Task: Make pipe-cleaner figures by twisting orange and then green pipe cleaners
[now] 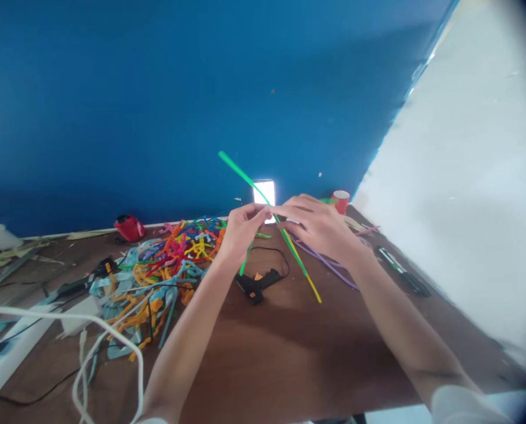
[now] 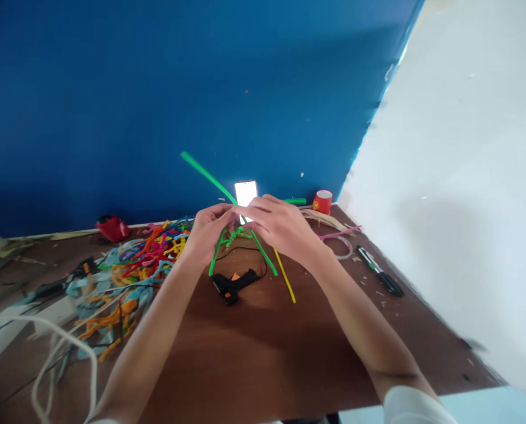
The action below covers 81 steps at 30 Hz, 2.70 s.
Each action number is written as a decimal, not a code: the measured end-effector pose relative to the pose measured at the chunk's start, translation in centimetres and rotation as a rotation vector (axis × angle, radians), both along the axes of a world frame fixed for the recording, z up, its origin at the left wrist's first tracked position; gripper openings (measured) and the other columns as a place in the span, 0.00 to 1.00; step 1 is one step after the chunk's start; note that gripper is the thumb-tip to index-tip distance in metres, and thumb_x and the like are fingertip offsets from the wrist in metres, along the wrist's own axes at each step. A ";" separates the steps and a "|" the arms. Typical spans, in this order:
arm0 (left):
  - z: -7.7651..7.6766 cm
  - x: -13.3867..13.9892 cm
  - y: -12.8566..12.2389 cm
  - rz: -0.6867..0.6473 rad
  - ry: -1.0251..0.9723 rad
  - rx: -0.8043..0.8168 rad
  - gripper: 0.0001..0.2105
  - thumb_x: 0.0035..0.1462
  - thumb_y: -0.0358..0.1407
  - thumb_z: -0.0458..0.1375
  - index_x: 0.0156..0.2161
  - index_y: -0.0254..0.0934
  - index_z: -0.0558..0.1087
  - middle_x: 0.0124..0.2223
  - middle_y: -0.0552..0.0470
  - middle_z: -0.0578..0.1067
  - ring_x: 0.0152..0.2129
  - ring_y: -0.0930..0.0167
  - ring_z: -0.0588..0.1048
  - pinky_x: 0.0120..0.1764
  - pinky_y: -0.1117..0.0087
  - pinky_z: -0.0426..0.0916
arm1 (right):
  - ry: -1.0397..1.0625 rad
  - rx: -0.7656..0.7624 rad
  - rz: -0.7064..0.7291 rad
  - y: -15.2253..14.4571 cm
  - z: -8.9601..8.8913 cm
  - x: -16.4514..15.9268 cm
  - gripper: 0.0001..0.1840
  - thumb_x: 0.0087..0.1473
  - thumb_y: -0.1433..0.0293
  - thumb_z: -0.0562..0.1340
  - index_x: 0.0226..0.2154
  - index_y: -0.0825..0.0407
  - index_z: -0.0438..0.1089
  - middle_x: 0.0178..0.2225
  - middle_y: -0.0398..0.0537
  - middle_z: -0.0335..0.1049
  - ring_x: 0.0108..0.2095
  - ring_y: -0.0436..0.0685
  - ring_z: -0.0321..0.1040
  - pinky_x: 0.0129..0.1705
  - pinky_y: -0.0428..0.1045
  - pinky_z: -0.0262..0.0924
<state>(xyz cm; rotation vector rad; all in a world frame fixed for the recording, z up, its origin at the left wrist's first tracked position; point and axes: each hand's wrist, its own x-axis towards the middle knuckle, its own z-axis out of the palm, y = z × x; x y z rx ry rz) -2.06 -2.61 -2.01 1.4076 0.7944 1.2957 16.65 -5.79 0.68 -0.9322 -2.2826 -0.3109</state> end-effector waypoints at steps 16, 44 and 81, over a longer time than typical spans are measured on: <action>-0.2 0.0 0.3 -0.121 0.011 -0.149 0.13 0.50 0.44 0.66 0.27 0.33 0.77 0.21 0.56 0.68 0.20 0.77 0.65 0.28 0.74 0.61 | -0.179 0.420 -0.034 0.5 -0.9 -0.2 0.08 0.64 0.75 0.57 0.42 0.52 0.72 0.37 0.45 0.78 0.35 0.52 0.72 0.32 0.49 0.59; -1.6 0.9 -0.9 0.474 0.379 1.034 0.08 0.64 0.30 0.56 0.42 0.40 0.79 0.37 0.49 0.80 0.35 0.70 0.75 0.39 0.67 0.67 | 1.063 -0.825 0.245 -0.2 -0.6 -1.6 0.13 0.53 0.62 0.68 0.26 0.51 0.69 0.21 0.38 0.57 0.21 0.46 0.50 0.23 0.47 0.42; 0.3 1.5 -2.0 -0.095 0.165 0.225 0.07 0.59 0.35 0.61 0.42 0.37 0.71 0.35 0.52 0.76 0.31 0.72 0.75 0.33 0.73 0.69 | 0.681 -0.442 0.068 -0.2 -0.3 -0.9 0.11 0.61 0.67 0.60 0.28 0.51 0.65 0.23 0.39 0.59 0.25 0.48 0.56 0.28 0.48 0.49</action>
